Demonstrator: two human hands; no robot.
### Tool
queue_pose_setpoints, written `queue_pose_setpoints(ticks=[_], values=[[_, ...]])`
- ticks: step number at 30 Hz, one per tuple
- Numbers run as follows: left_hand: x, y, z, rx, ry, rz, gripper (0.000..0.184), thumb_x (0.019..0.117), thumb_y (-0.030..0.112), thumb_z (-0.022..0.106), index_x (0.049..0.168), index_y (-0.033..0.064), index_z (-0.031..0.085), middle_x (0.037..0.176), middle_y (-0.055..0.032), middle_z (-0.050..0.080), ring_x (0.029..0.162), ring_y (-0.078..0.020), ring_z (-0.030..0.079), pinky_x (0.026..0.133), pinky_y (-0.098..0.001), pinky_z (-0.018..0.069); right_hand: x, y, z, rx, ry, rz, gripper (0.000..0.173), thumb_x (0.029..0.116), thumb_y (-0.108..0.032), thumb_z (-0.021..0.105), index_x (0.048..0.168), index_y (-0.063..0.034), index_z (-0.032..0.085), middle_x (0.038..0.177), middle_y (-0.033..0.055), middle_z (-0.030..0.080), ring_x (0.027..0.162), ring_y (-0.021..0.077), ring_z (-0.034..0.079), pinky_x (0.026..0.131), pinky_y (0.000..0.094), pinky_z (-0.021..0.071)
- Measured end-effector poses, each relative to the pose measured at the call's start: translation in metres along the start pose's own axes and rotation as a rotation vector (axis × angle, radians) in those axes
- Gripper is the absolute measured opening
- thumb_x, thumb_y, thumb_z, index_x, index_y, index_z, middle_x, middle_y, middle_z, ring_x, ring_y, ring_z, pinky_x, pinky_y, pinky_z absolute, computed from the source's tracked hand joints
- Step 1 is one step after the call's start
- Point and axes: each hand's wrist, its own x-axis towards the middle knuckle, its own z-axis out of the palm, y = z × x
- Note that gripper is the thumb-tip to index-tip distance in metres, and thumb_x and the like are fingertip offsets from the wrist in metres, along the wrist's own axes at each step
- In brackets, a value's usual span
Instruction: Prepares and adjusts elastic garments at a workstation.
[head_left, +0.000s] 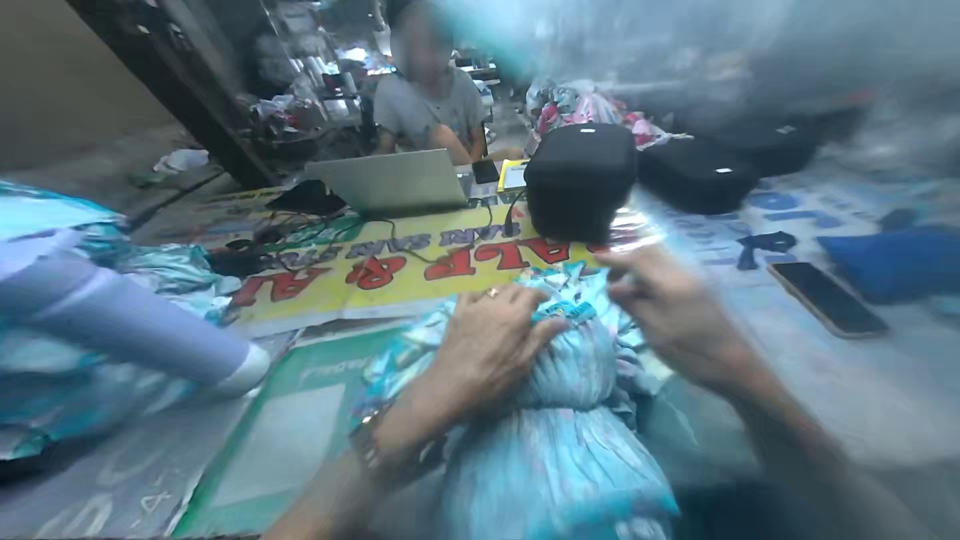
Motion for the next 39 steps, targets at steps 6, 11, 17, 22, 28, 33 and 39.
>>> queue_pose_setpoints(ticks=[6, 11, 17, 22, 28, 33, 39], values=[[0.002, -0.003, 0.018, 0.034, 0.203, 0.203, 0.020, 0.0993, 0.033, 0.061, 0.099, 0.0190, 0.076, 0.098, 0.0009, 0.074, 0.092, -0.0173, 0.070, 0.083, -0.0461, 0.0493, -0.010, 0.022, 0.026, 0.560, -0.152, 0.195, 0.013, 0.1024, -0.017, 0.058, 0.096, -0.0096, 0.066, 0.077, -0.0065, 0.062, 0.061, -0.0035, 0.054, 0.057, 0.0127, 0.0460], [0.002, 0.009, 0.011, 0.165, 0.405, 0.368, 0.021, 0.1031, 0.023, 0.058, 0.105, 0.0101, 0.074, 0.085, -0.0063, 0.071, 0.081, -0.0221, 0.067, 0.081, -0.0395, 0.0510, -0.012, 0.008, 0.013, 0.995, -0.173, 0.169, 0.012, 0.1049, -0.016, 0.055, 0.096, -0.0136, 0.063, 0.075, -0.0082, 0.060, 0.057, -0.0048, 0.050, 0.051, 0.0099, 0.0422], [0.000, 0.015, -0.010, -0.306, 0.164, 0.226, 0.020, 0.0993, 0.028, 0.064, 0.094, 0.0086, 0.069, 0.083, 0.0006, 0.063, 0.077, -0.0059, 0.060, 0.070, -0.0200, 0.0482, -0.015, 0.009, 0.013, 0.993, -0.128, 0.110, 0.010, 0.1039, -0.020, 0.059, 0.098, -0.0153, 0.066, 0.079, -0.0107, 0.061, 0.062, -0.0073, 0.052, 0.054, 0.0087, 0.0436], [0.008, 0.009, -0.023, -1.173, -0.194, -0.058, 0.006, 0.0958, 0.004, 0.066, 0.096, 0.0090, 0.063, 0.086, 0.0045, 0.069, 0.077, -0.0003, 0.065, 0.069, -0.0155, 0.0540, -0.016, 0.004, 0.015, 0.767, -0.044, 0.048, 0.009, 0.1037, -0.018, 0.059, 0.099, -0.0124, 0.065, 0.083, -0.0096, 0.063, 0.067, -0.0063, 0.055, 0.060, 0.0094, 0.0469], [0.005, 0.015, -0.020, -1.236, -0.155, -0.234, 0.014, 0.0981, 0.003, 0.062, 0.110, 0.0092, 0.057, 0.077, 0.0008, 0.072, 0.066, -0.0008, 0.066, 0.062, -0.0140, 0.0518, -0.027, -0.005, 0.016, 0.253, 0.218, -0.312, 0.031, 0.0984, -0.034, 0.070, 0.112, -0.0068, 0.068, 0.099, 0.0019, 0.066, 0.077, -0.0042, 0.056, 0.067, 0.0085, 0.0455], [0.006, 0.022, -0.023, -1.257, -0.141, -0.299, 0.024, 0.0970, 0.001, 0.063, 0.120, 0.0076, 0.058, 0.076, -0.0029, 0.072, 0.064, -0.0030, 0.066, 0.059, -0.0145, 0.0526, -0.022, -0.013, 0.027, 0.100, 0.215, -0.403, 0.012, 0.0998, -0.014, 0.066, 0.094, -0.0038, 0.070, 0.089, 0.0071, 0.068, 0.078, 0.0037, 0.063, 0.067, 0.0134, 0.0485], [0.003, 0.021, -0.024, -1.221, -0.118, -0.272, 0.016, 0.0963, 0.001, 0.064, 0.111, 0.0071, 0.060, 0.076, -0.0009, 0.072, 0.063, -0.0024, 0.066, 0.057, -0.0142, 0.0521, -0.025, -0.012, 0.016, 0.654, 0.049, -0.253, 0.023, 0.1087, -0.026, 0.051, 0.097, -0.0083, 0.060, 0.084, -0.0039, 0.057, 0.076, -0.0047, 0.054, 0.068, 0.0110, 0.0462]])
